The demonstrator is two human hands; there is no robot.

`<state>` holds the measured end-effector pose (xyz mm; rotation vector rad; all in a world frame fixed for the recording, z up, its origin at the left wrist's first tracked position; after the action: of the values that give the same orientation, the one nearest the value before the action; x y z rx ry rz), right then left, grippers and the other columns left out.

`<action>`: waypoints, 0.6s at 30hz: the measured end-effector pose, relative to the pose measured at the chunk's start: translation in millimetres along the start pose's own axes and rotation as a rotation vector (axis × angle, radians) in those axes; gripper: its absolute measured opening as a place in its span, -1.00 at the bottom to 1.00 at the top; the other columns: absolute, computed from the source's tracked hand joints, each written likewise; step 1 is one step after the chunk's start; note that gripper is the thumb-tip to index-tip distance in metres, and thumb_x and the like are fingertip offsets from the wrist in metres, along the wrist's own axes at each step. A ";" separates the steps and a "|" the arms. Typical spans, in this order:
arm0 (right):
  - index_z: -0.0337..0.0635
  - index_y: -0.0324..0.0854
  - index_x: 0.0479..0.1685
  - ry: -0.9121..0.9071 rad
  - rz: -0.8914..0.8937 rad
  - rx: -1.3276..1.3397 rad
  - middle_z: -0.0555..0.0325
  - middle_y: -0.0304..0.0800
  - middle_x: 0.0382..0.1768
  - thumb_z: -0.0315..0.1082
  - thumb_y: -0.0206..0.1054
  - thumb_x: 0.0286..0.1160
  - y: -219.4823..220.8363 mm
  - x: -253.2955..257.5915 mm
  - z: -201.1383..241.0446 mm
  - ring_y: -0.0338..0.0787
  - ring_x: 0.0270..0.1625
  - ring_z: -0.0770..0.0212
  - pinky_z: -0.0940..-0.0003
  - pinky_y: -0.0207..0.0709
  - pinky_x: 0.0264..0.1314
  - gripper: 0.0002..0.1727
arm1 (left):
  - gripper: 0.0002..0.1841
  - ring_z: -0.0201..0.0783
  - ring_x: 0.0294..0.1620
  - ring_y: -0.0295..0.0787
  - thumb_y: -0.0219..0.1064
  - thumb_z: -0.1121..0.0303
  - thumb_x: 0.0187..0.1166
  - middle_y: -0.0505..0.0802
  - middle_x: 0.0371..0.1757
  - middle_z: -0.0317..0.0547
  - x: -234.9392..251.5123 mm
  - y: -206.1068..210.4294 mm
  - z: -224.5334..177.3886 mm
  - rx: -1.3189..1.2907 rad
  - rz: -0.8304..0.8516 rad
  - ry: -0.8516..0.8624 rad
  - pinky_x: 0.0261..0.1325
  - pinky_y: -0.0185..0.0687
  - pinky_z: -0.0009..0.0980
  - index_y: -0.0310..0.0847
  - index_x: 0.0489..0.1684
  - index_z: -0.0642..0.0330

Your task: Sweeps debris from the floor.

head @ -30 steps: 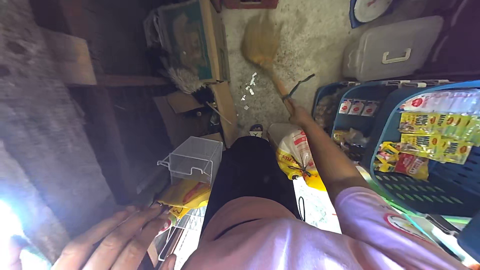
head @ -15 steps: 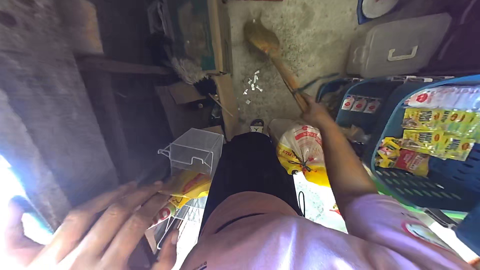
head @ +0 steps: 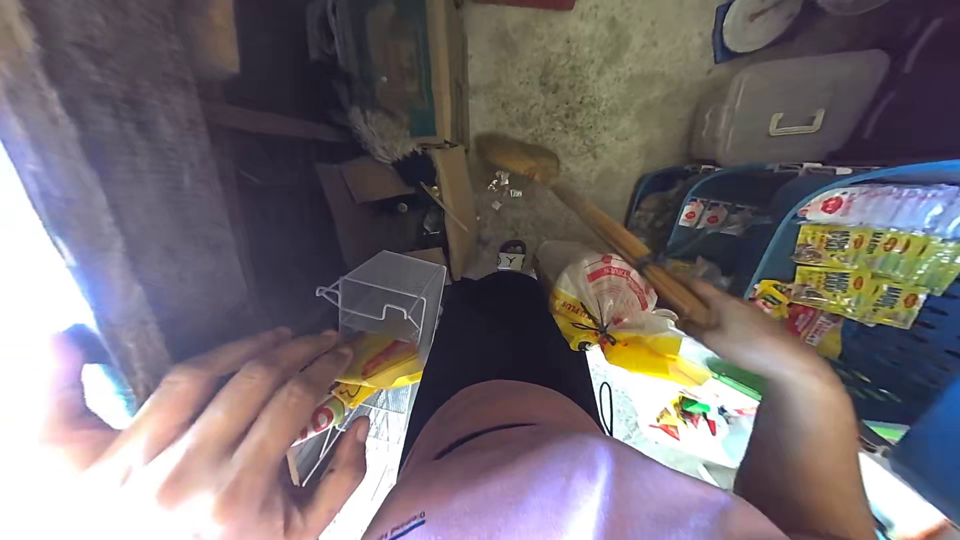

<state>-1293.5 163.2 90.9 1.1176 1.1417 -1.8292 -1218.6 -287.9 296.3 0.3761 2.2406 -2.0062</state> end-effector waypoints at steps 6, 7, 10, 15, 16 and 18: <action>0.33 0.03 0.89 0.033 -0.050 -0.007 -0.54 0.66 0.25 -0.38 0.44 0.53 -1.6 113.7 43.9 0.66 0.26 -0.60 -0.63 0.43 0.20 -0.07 | -0.39 0.03 0.28 0.77 0.15 -0.30 0.49 0.91 0.12 -0.07 0.5 0.6 3.1 0.024 -0.001 0.030 0.50 0.25 0.30 0.83 0.11 -0.02; 0.29 0.01 0.90 0.029 -0.059 -0.003 -0.54 0.65 0.27 -0.42 0.45 0.46 15.4 142.0 50.3 0.66 0.28 -0.60 -0.63 0.44 0.21 -0.02 | -0.38 0.04 0.27 0.78 0.15 -0.30 0.48 0.91 0.12 -0.05 0.3 0.9 3.6 0.027 0.000 0.031 0.50 0.27 0.30 0.83 0.11 -0.01; 0.17 -0.03 0.91 0.050 -0.007 -0.034 -0.51 0.64 0.32 -0.49 0.46 0.32 81.1 187.9 48.7 0.66 0.33 -0.56 -0.58 0.48 0.24 0.06 | -0.37 0.04 0.32 0.75 0.13 -0.30 0.51 0.89 0.17 -0.02 0.2 0.4 3.8 0.031 0.029 0.032 0.53 0.24 0.27 0.81 0.14 0.02; 0.18 0.02 0.90 0.038 0.179 -0.074 -0.48 0.71 0.20 -0.44 0.46 0.43 134.7 139.7 -10.1 0.73 0.21 -0.51 -0.54 0.53 0.19 -0.02 | -0.35 0.03 0.35 0.72 0.14 -0.31 0.50 0.88 0.18 -0.03 -2.7 3.7 7.2 0.027 -0.009 0.062 0.55 0.22 0.24 0.81 0.14 0.05; 0.23 0.00 0.91 0.033 0.199 -0.038 -0.44 0.73 0.19 -0.41 0.43 0.49 126.5 115.9 -19.3 0.75 0.18 -0.46 -0.49 0.54 0.21 -0.03 | -0.35 0.03 0.35 0.72 0.15 -0.31 0.49 0.88 0.19 -0.05 -3.2 5.1 8.4 0.031 -0.019 0.068 0.56 0.21 0.26 0.81 0.15 0.05; 0.32 0.02 0.91 0.028 0.187 0.014 -0.40 0.72 0.23 -0.37 0.44 0.52 98.7 61.5 -27.7 0.74 0.22 -0.42 -0.45 0.51 0.28 -0.05 | -0.35 0.03 0.36 0.72 0.15 -0.30 0.48 0.87 0.20 -0.07 -3.6 6.2 10.4 0.030 -0.026 0.080 0.57 0.19 0.29 0.81 0.17 0.04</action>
<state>-1222.7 145.5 -3.7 1.2187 1.0057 -1.6848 -1214.4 -298.0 289.9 0.4402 2.2760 -2.0754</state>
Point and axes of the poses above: each hand's wrist, its own x-axis towards the middle knuckle, its own y-axis out of the palm, z = x × y, the point moved 4 cm from there along x, towards the middle knuckle
